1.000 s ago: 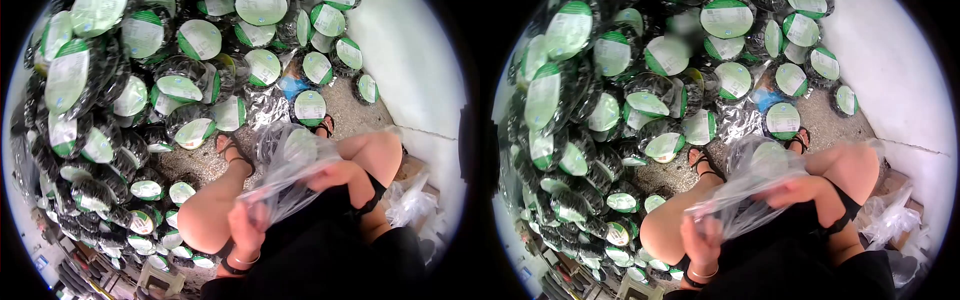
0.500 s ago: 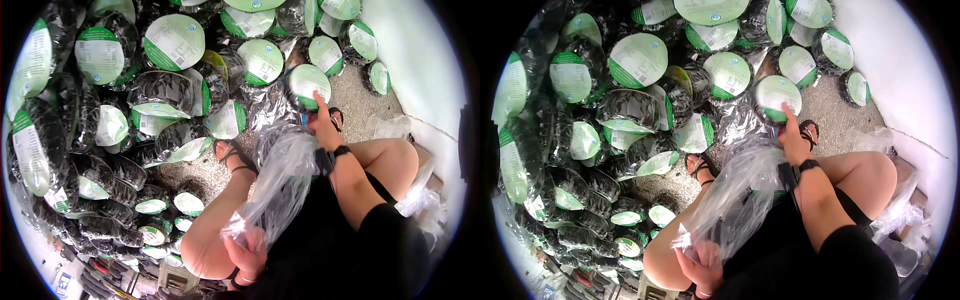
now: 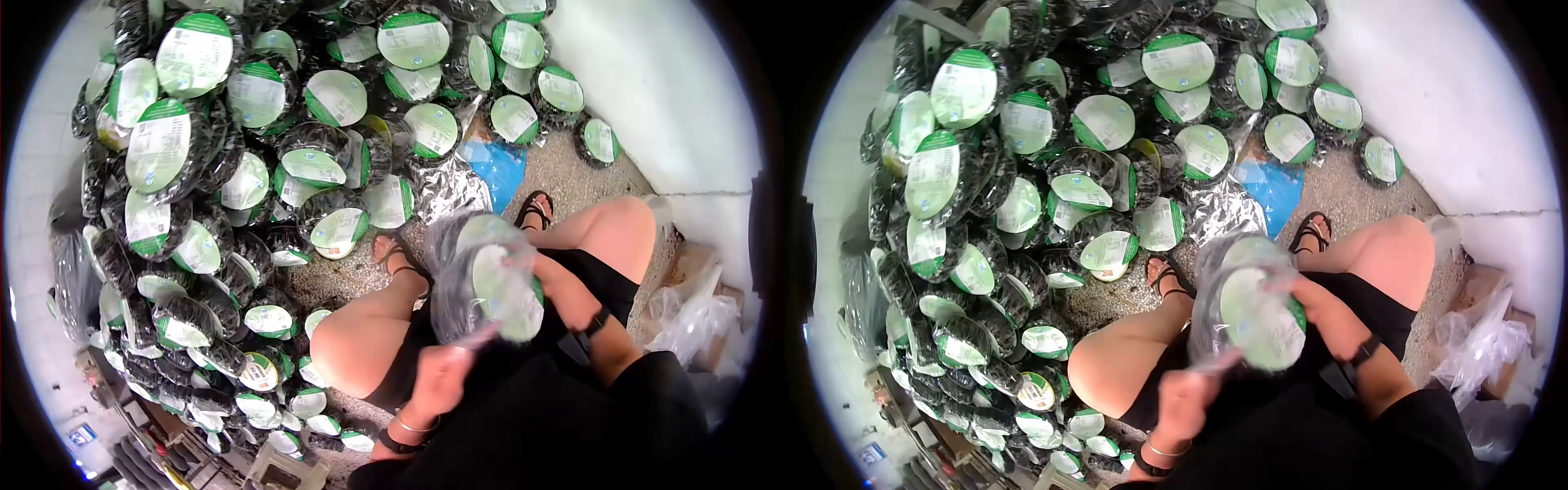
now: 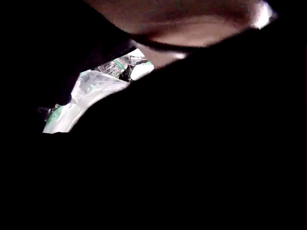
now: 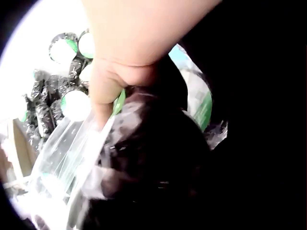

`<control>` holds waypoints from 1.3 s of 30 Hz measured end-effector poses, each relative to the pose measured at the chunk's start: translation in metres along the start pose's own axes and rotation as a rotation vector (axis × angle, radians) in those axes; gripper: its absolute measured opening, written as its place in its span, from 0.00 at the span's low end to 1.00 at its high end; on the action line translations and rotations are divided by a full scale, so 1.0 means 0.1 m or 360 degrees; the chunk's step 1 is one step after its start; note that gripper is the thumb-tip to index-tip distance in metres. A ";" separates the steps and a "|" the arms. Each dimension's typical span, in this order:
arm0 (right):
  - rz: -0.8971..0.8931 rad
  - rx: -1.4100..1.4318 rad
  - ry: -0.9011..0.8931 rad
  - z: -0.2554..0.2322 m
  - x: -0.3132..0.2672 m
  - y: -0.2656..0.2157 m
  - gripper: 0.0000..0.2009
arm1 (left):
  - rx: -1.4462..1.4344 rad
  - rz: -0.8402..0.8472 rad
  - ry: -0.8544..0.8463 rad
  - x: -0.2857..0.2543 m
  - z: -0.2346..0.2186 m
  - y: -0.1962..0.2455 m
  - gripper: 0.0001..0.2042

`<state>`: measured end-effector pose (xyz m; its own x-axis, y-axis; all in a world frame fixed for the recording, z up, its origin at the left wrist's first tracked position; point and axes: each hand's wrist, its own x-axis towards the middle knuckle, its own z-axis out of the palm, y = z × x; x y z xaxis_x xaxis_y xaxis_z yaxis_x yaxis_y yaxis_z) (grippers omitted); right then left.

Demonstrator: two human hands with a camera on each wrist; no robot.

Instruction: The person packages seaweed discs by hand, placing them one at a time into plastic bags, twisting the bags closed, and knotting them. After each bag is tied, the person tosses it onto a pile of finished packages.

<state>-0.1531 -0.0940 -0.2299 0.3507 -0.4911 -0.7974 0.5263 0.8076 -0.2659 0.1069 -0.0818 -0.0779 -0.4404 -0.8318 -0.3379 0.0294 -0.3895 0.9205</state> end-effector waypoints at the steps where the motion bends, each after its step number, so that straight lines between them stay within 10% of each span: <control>1: -0.0046 0.0095 0.0116 -0.04 -0.07 0.03 0.23 | 0.0033 -0.0001 -0.0298 -0.06 0.07 0.01 0.24; 5: -0.0827 -0.0079 0.0332 -0.03 -0.40 0.15 0.23 | -0.0687 -0.0295 -0.0790 -0.07 0.29 0.01 0.24; 9: -0.1189 -0.2262 0.1200 0.82 -0.50 -0.27 0.32 | -0.0651 -0.0172 -0.0814 0.25 0.28 0.35 0.24; 12: -0.1212 -0.3210 0.0902 0.75 -0.34 -0.37 0.35 | -0.0718 -0.0050 -0.0777 0.30 -0.08 0.51 0.28; 13: -0.1162 -0.3499 0.0638 0.63 -0.33 -0.47 0.32 | -0.0606 0.0035 -0.0348 0.22 -0.18 0.46 0.30; 14: -0.1233 -0.2991 -0.0232 0.65 -0.52 -0.72 0.29 | -0.0649 0.0020 -0.0081 0.19 -0.28 0.42 0.29; 16: -0.1249 -0.2104 -0.0652 0.44 -0.61 -1.14 0.24 | -0.0828 -0.0031 0.0338 0.19 -0.39 0.36 0.29; 21: -0.1954 -0.0950 0.0065 1.26 0.76 -3.52 0.31 | -0.1029 -0.0195 0.0833 0.50 -0.50 0.30 0.28; 22: -0.2300 -0.1100 0.0766 1.12 1.37 -3.98 0.42 | -0.1052 -0.0213 0.0871 0.56 -0.52 0.29 0.28; 24: -0.2295 -0.1732 0.0928 0.83 2.19 -4.49 0.50 | -0.1094 -0.0240 0.0916 0.67 -0.56 0.29 0.28; 26: -0.1763 -0.1846 0.0388 0.77 2.52 -4.49 0.50 | -0.1131 -0.0234 0.0952 0.74 -0.60 0.31 0.28; 32: -0.2215 -0.1842 0.1017 1.07 1.18 -3.33 0.40 | -0.1318 0.0009 0.0881 0.77 -0.65 0.41 0.28; 35: -0.2234 -0.0436 0.0508 1.13 0.13 -2.20 0.27 | -0.1566 0.0238 0.0676 0.76 -0.54 0.54 0.28; 37: -0.2128 0.0485 0.0250 1.17 -0.31 -1.15 0.35 | -0.1708 0.0351 0.0652 0.74 -0.43 0.62 0.28; 39: -0.2356 -0.0318 0.0278 1.09 -0.56 -0.65 0.37 | -0.1645 0.0263 0.0933 0.72 -0.32 0.76 0.28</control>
<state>-0.1227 -0.1550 -0.1085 -0.4903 -0.8478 0.2022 0.1959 -0.3332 -0.9223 0.1060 -0.1844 -0.0383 0.1042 -0.8506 -0.5154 0.8717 -0.1714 0.4591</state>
